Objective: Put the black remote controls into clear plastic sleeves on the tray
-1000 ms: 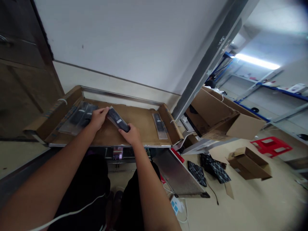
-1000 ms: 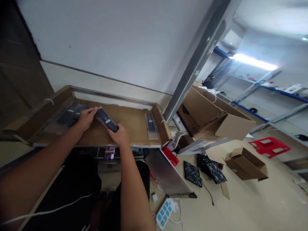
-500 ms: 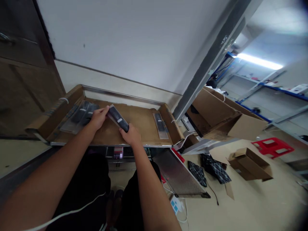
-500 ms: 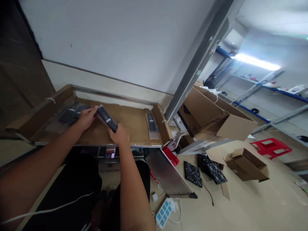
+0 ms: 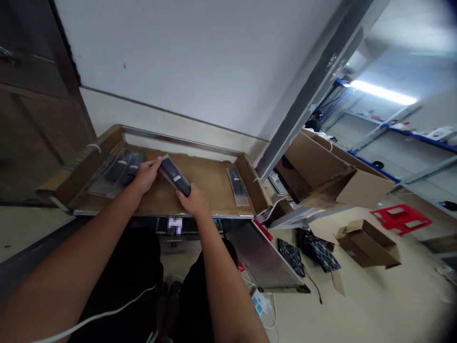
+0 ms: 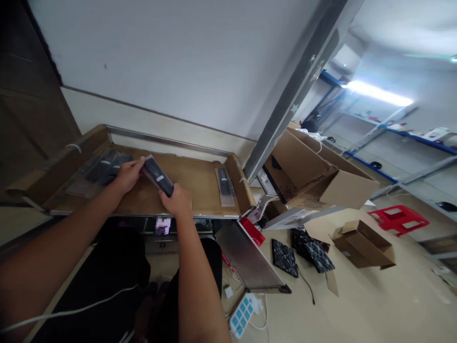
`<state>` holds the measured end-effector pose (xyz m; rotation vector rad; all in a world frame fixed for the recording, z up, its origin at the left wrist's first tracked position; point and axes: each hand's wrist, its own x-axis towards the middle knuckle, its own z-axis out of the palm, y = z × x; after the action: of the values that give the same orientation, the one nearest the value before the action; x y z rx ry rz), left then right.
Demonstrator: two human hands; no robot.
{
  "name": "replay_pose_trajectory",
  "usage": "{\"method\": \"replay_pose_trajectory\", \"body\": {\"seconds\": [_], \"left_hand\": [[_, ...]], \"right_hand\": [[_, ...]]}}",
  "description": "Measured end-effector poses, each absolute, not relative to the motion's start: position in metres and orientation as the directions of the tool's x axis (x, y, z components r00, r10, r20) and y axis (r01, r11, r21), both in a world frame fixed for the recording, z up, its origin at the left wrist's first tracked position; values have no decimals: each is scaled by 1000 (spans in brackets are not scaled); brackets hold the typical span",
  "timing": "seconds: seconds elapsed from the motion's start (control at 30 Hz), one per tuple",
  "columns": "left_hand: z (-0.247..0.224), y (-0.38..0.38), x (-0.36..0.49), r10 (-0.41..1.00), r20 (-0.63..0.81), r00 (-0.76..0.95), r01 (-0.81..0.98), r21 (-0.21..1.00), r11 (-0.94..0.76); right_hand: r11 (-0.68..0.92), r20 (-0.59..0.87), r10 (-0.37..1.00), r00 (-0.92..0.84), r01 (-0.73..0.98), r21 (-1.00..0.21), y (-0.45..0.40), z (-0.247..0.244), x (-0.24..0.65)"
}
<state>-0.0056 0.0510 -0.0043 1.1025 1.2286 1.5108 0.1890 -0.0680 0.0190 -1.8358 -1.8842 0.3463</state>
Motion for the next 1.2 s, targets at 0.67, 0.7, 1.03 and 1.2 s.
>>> {"method": "replay_pose_trajectory", "body": {"seconds": [0.67, 0.7, 1.03, 1.2], "left_hand": [[11, 34, 0, 846, 463, -265, 364, 860, -357], [10, 35, 0, 851, 453, -264, 369, 863, -345], [6, 37, -3, 853, 463, -242, 468, 825, -315], [6, 38, -2, 859, 428, -282, 395, 867, -303]], "right_hand": [[56, 173, 985, 23, 896, -441, -71, 21, 186], [58, 175, 984, 23, 896, -440, -71, 21, 186], [64, 192, 981, 22, 901, -430, -70, 18, 186], [53, 177, 984, 26, 902, -428, -71, 19, 185]]}}
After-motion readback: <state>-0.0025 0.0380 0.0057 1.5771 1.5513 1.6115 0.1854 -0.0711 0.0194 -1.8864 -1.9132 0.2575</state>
